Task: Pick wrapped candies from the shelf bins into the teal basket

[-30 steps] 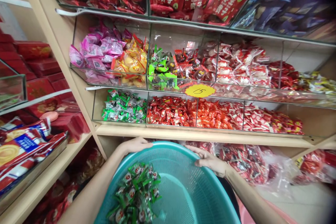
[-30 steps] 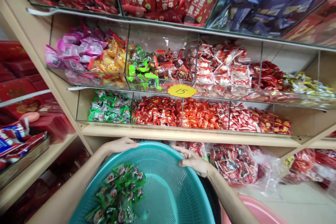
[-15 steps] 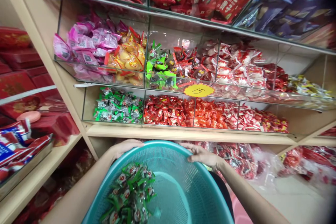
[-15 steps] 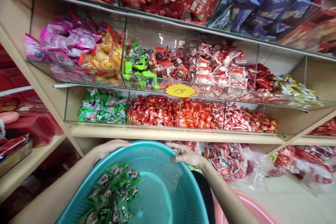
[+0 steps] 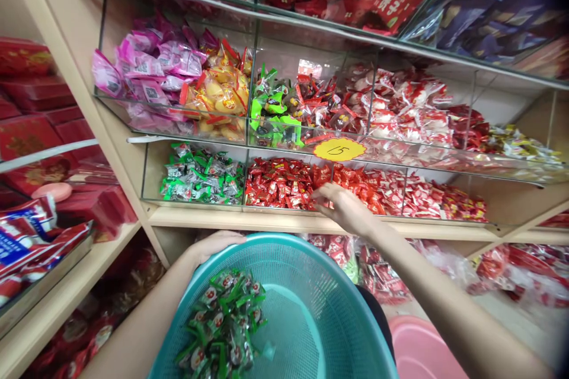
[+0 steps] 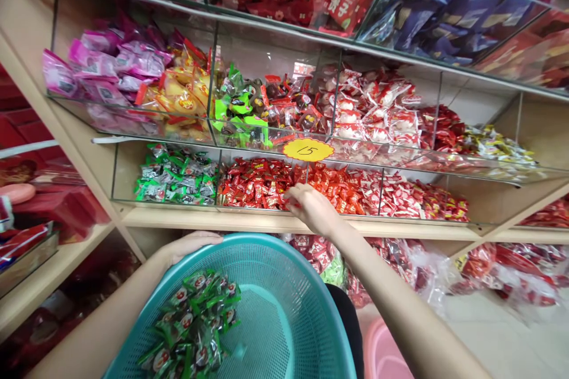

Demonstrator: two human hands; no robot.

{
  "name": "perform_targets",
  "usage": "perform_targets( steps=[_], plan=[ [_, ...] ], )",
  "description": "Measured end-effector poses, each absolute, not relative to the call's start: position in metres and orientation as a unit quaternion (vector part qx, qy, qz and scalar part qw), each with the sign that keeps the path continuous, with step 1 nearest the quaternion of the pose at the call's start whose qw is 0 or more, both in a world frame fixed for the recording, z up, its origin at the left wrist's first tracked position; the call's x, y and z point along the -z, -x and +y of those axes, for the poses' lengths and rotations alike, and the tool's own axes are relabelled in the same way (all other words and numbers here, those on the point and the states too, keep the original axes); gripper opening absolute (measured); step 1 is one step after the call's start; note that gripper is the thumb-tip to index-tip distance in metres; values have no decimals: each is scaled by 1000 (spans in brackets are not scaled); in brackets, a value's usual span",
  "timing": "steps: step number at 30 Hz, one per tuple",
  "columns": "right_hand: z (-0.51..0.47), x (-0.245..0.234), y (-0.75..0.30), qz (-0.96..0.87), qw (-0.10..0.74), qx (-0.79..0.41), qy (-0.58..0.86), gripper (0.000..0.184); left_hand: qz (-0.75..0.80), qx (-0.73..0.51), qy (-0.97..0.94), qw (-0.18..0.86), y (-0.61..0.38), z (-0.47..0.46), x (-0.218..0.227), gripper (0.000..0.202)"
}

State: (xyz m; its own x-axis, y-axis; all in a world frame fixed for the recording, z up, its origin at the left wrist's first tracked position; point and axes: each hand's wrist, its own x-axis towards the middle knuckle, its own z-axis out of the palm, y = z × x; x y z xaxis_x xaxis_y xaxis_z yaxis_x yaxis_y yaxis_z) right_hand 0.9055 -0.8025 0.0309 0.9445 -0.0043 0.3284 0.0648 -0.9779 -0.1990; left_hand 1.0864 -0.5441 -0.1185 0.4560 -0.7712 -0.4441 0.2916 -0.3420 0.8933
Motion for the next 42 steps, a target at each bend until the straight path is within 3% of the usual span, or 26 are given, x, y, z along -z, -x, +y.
perform_targets(
  steps=[3, 9, 17, 26, 31, 35, 42],
  plan=[
    [-799, -35, -936, -57, 43, 128, 989, 21, -193, 475, -665, 544, -1087, -543, 121, 37],
    [-805, -28, -968, -73, 0, 59, 996, 33, -202, 476, -660, 545, -1087, -539, 120, 37],
    [-804, -25, -970, -55, -21, 54, 997, 27, -214, 456, -679, 533, -1085, -542, 117, 40],
    [-806, -38, -959, -67, 67, 116, 989, 26, -197, 478, -666, 538, -1085, -541, 118, 45],
    [-771, -41, -918, -95, 193, 166, 962, 21, -206, 473, -672, 531, -1085, -541, 118, 44],
    [-731, 0, -883, -115, 284, 88, 948, 19, -216, 465, -679, 525, -1085, -542, 118, 45],
    [-706, 105, -881, 93, 211, -92, 969, 22, -237, 443, -697, 512, -1086, -542, 118, 44]
  ],
)
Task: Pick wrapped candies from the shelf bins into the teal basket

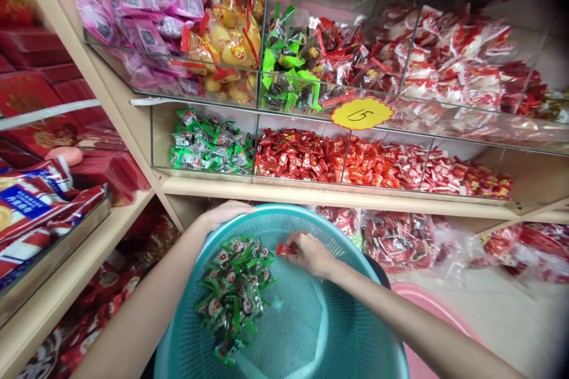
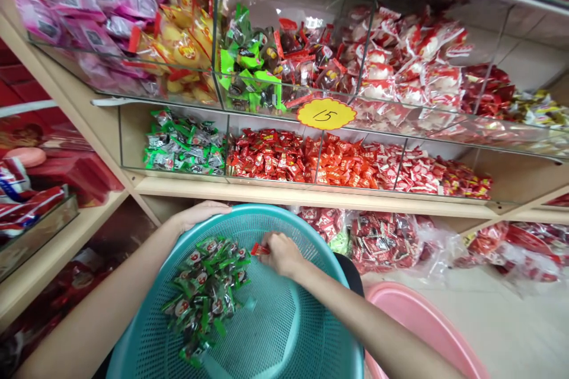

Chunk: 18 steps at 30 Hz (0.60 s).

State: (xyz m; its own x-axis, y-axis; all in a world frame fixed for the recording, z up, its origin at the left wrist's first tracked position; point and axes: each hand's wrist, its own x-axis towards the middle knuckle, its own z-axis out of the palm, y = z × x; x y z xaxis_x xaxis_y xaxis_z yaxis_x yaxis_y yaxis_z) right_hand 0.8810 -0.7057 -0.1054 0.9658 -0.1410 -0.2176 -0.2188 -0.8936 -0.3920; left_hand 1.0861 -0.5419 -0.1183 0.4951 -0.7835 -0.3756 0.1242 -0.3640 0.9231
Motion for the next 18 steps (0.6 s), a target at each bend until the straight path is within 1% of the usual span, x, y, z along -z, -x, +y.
perform_targets(
  steps=[2, 4, 8, 15, 18],
  plan=[
    [-702, 117, -887, 133, 180, -123, 967, 21, -238, 441, -697, 513, -1087, -541, 119, 43],
    [-697, 121, -891, 150, 157, -128, 968, 21, -237, 436, -699, 514, -1087, -541, 119, 44],
    [-686, 124, -896, 168, 141, -115, 969, 29, -228, 438, -703, 512, -1085, -541, 117, 47],
    [-675, 140, -897, 173, 111, -112, 972, 37, -208, 450, -695, 520, -1084, -541, 115, 43],
    [-674, 140, -898, 170, 101, -119, 973, 43, -213, 450, -690, 525, -1084, -541, 115, 43]
  ],
)
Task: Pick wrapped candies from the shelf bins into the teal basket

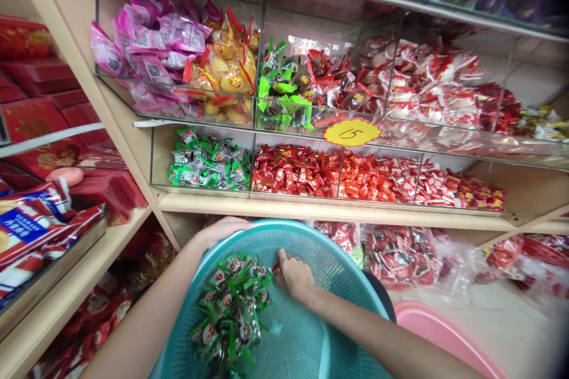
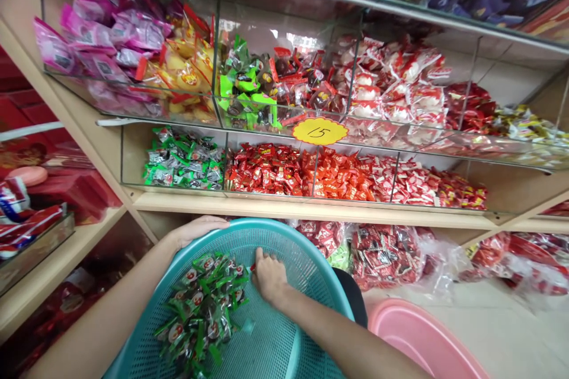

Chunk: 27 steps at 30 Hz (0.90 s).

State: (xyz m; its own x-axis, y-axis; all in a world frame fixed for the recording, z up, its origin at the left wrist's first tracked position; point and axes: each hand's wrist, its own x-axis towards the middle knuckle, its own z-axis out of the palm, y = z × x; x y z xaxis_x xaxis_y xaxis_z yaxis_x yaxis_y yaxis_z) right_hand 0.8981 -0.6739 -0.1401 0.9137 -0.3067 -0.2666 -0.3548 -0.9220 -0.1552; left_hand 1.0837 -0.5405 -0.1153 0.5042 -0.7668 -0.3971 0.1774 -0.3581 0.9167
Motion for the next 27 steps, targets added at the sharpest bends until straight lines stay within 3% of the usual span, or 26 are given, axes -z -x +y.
perform_targets(
  steps=[5, 8, 11, 14, 19, 27],
  plan=[
    [-682, 96, -897, 150, 67, -97, 982, 37, -218, 448, -685, 532, -1083, -540, 115, 38],
    [-699, 49, -898, 138, 74, -2, 988, 21, -222, 459, -674, 534, -1084, -541, 117, 36],
    [-725, 5, -906, 142, 87, 110, 980, 17, -221, 469, -663, 540, -1088, -541, 123, 35],
    [-752, -21, -919, 184, 30, 176, 967, 13, -211, 472, -661, 543, -1089, -542, 125, 35],
    [-772, -26, -941, 206, -63, 150, 965, 12, -208, 463, -672, 539, -1086, -540, 118, 35],
    [-774, -19, -952, 218, -106, 103, 965, 19, -194, 460, -677, 541, -1086, -541, 120, 36]
  ],
)
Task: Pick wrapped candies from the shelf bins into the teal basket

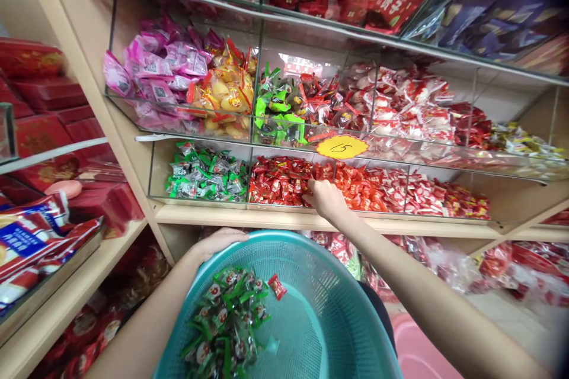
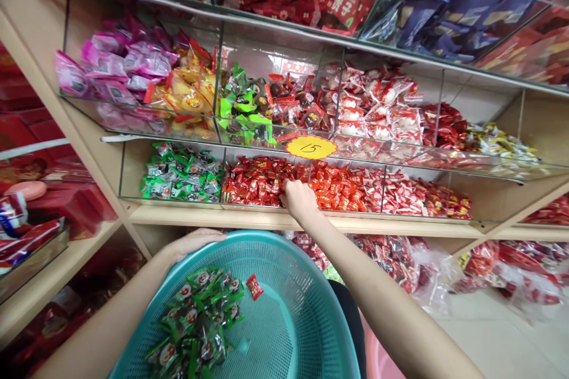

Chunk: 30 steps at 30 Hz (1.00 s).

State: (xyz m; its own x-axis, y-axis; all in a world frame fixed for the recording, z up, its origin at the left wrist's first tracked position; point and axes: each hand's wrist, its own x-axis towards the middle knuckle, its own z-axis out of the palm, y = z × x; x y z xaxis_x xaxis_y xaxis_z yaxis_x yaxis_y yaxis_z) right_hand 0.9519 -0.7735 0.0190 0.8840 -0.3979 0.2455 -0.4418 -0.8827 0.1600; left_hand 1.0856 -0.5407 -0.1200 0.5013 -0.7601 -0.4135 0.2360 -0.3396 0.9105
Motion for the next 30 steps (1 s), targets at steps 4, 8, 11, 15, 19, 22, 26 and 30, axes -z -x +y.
perform_targets(
  steps=[4, 8, 11, 15, 19, 22, 26, 30],
  plan=[
    [-771, -19, -949, -217, 107, -94, -966, 17, -198, 459, -674, 544, -1085, -541, 120, 36],
    [-767, -21, -946, -227, 115, -106, -961, 18, -219, 444, -684, 535, -1085, -540, 119, 35],
    [-770, -25, -943, -232, 117, -138, -956, 19, -227, 441, -687, 532, -1086, -540, 120, 35],
    [-780, -34, -933, -221, 54, -216, -950, 15, -228, 450, -676, 537, -1086, -541, 121, 34],
    [-784, -43, -915, -181, -130, -292, -930, 12, -227, 450, -677, 537, -1085, -541, 120, 36],
    [-776, -42, -901, -130, -307, -269, -903, 18, -221, 445, -681, 538, -1084, -541, 119, 38],
    [-753, -19, -891, -78, -450, -148, -877, 23, -215, 474, -657, 545, -1081, -540, 117, 44],
    [-737, 30, -892, -22, -452, 13, -892, 18, -212, 477, -659, 541, -1079, -540, 114, 45]
  ],
)
